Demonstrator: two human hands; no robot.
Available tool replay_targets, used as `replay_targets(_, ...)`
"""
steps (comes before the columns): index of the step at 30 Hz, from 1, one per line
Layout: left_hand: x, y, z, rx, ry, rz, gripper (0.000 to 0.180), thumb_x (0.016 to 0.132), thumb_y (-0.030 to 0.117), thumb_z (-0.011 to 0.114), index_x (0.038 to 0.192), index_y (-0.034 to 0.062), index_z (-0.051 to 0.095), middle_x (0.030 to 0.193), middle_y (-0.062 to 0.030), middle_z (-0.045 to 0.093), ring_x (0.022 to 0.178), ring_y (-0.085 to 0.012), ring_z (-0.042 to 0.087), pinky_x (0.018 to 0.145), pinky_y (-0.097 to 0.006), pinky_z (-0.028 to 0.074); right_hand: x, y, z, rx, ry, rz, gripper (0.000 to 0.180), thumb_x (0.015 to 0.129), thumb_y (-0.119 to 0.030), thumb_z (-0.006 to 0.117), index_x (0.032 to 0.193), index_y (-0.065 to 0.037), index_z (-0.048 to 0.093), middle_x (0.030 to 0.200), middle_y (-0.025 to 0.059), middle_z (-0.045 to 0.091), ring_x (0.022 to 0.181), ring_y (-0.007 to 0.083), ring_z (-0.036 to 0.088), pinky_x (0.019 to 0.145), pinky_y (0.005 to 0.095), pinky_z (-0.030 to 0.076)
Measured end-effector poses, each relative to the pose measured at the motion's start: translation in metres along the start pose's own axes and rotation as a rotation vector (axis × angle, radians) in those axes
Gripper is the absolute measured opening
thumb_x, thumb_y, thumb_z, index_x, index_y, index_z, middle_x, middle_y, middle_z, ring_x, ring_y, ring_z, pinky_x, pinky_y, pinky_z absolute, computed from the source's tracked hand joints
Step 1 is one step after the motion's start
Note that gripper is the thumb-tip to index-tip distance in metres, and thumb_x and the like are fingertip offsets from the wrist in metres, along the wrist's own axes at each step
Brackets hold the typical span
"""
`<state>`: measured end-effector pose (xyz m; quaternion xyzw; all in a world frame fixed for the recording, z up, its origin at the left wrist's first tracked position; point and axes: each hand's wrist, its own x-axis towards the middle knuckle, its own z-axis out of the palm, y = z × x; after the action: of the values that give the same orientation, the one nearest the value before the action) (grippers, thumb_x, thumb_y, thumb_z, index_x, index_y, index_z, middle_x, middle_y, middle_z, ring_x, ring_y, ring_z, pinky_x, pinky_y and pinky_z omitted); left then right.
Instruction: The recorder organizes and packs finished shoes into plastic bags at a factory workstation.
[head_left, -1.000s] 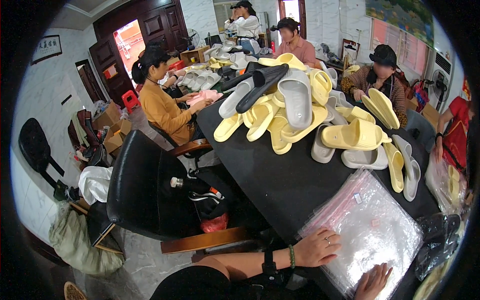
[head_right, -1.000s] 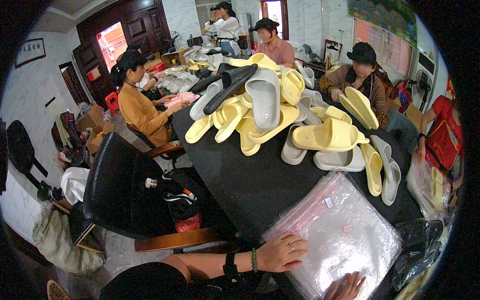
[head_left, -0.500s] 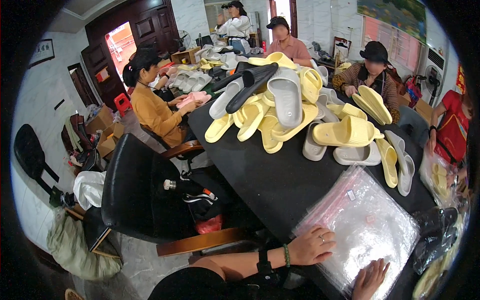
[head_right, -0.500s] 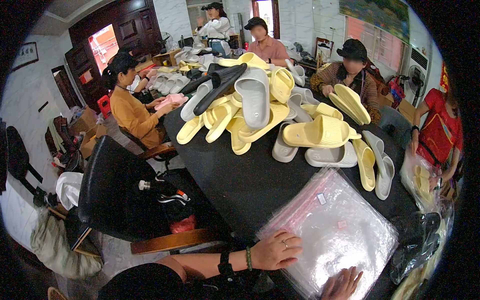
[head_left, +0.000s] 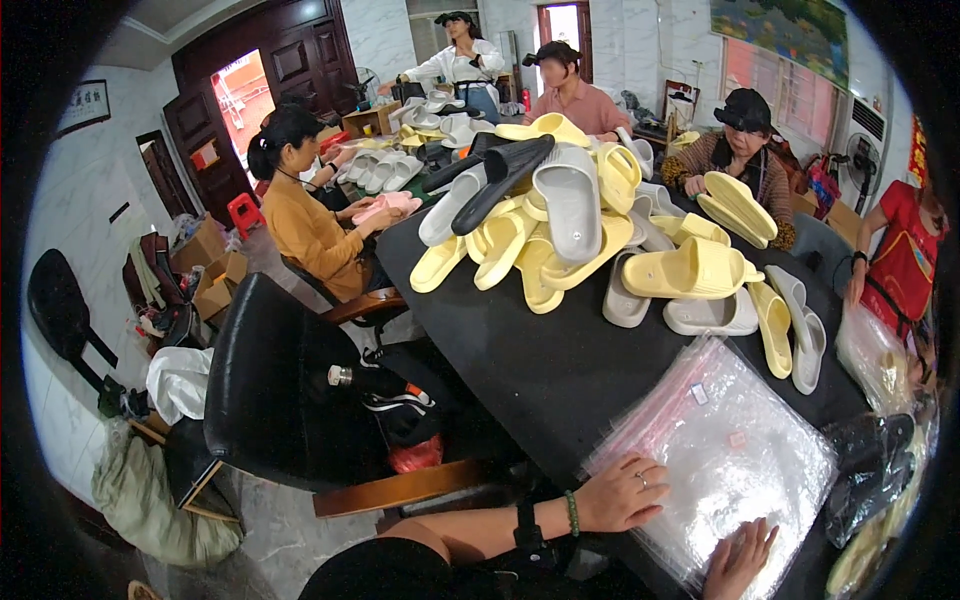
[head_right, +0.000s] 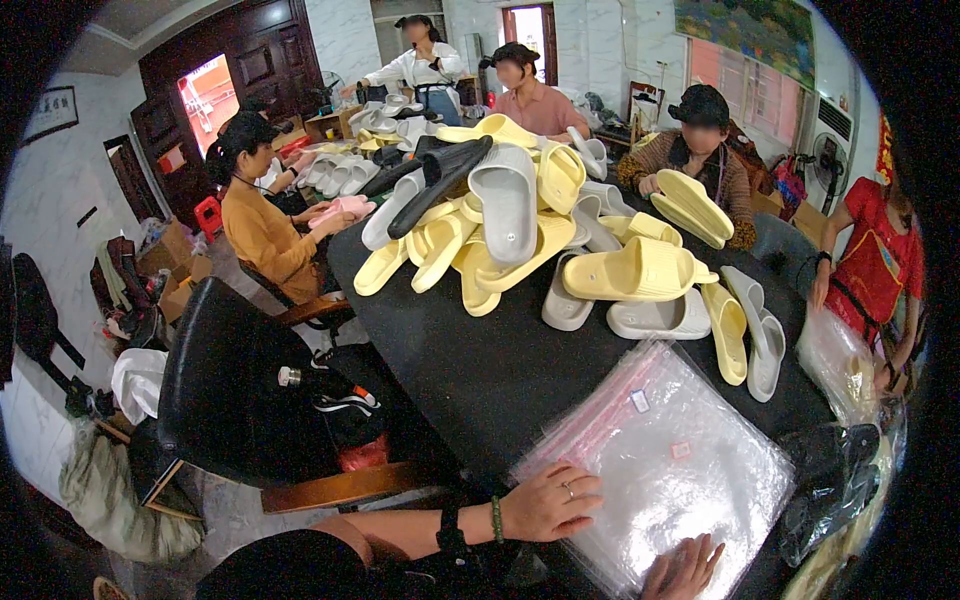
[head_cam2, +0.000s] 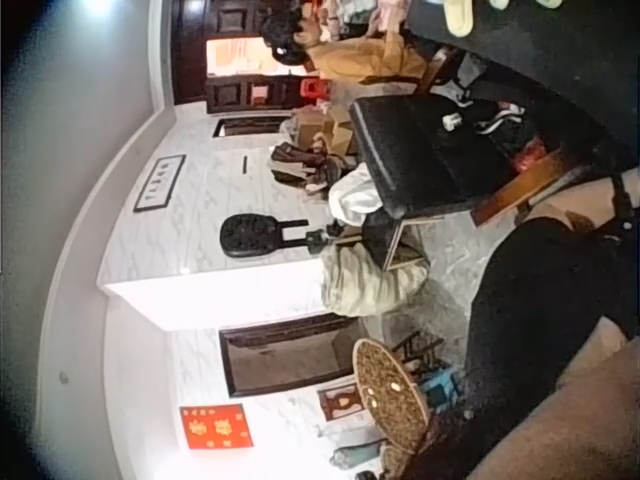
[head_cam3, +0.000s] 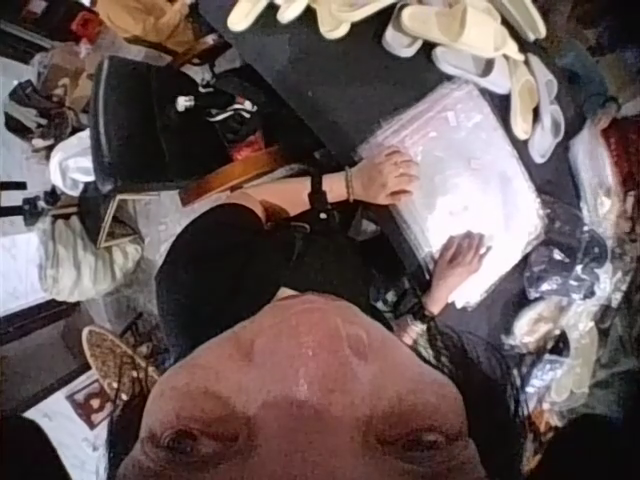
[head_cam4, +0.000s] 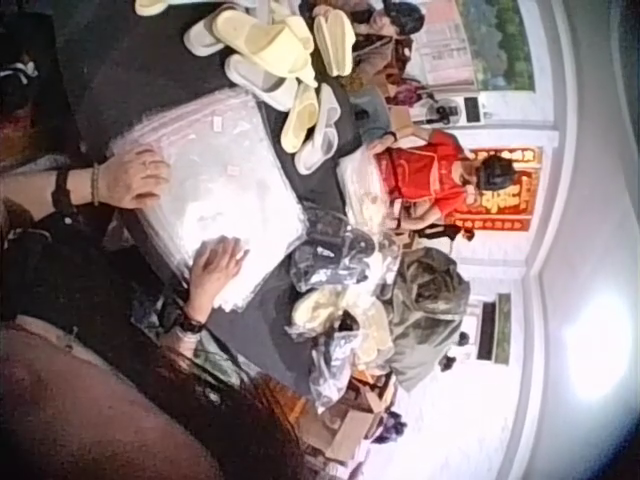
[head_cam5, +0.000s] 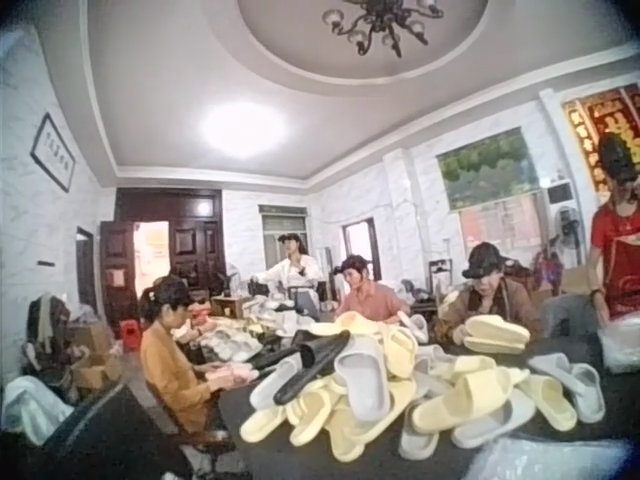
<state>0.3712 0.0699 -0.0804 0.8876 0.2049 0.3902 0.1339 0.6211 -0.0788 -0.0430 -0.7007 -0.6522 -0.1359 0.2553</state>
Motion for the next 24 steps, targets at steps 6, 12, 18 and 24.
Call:
replay_targets(6,-0.0011,-0.0014,0.0029,-0.005,-0.005,-0.002,0.029,0.092,0.025,0.064,0.112,0.0047,0.063,0.122,-0.0144,0.057,0.116,-0.0305,0.054,0.103,-0.045,0.041,0.0001,-0.0013,0.0010,0.008,0.046,-0.016,0.027,0.091,-0.013,0.064,0.112,0.004,0.060,0.116,0.0233,0.062,0.118,0.0436,0.054,0.110,0.0588,0.033)
replay_targets(12,-0.0020,-0.0024,0.0047,-0.014,-0.004,-0.003,0.030,0.091,0.025,0.065,0.113,0.0048,0.063,0.123,-0.0151,0.057,0.117,-0.0317,0.054,0.103,-0.045,0.040,-0.0013,0.0014,0.0025,-0.001,0.047,-0.024,0.029,0.091,-0.012,0.065,0.115,0.004,0.059,0.118,0.0235,0.061,0.118,0.0436,0.055,0.109,0.0593,0.035)
replay_targets(18,-0.0047,-0.0022,0.0071,-0.018,0.005,-0.011,0.030,0.091,0.025,0.066,0.114,0.0049,0.063,0.123,-0.0150,0.057,0.118,-0.0320,0.054,0.104,-0.045,0.040,0.0000,-0.0031,0.0008,0.008,0.064,-0.004,0.029,0.091,-0.013,0.065,0.115,0.003,0.059,0.119,0.0233,0.061,0.117,0.0444,0.055,0.108,0.0595,0.036)
replay_targets(24,-0.0043,-0.0019,0.0071,-0.029,0.003,-0.012,0.030,0.090,0.024,0.066,0.114,0.0051,0.063,0.122,-0.0147,0.057,0.118,-0.0316,0.054,0.104,-0.045,0.040,-0.0027,0.0013,0.0030,-0.009,0.037,-0.014,0.030,0.091,-0.014,0.064,0.115,0.003,0.060,0.118,0.0240,0.061,0.117,0.0445,0.054,0.108,0.0585,0.036)
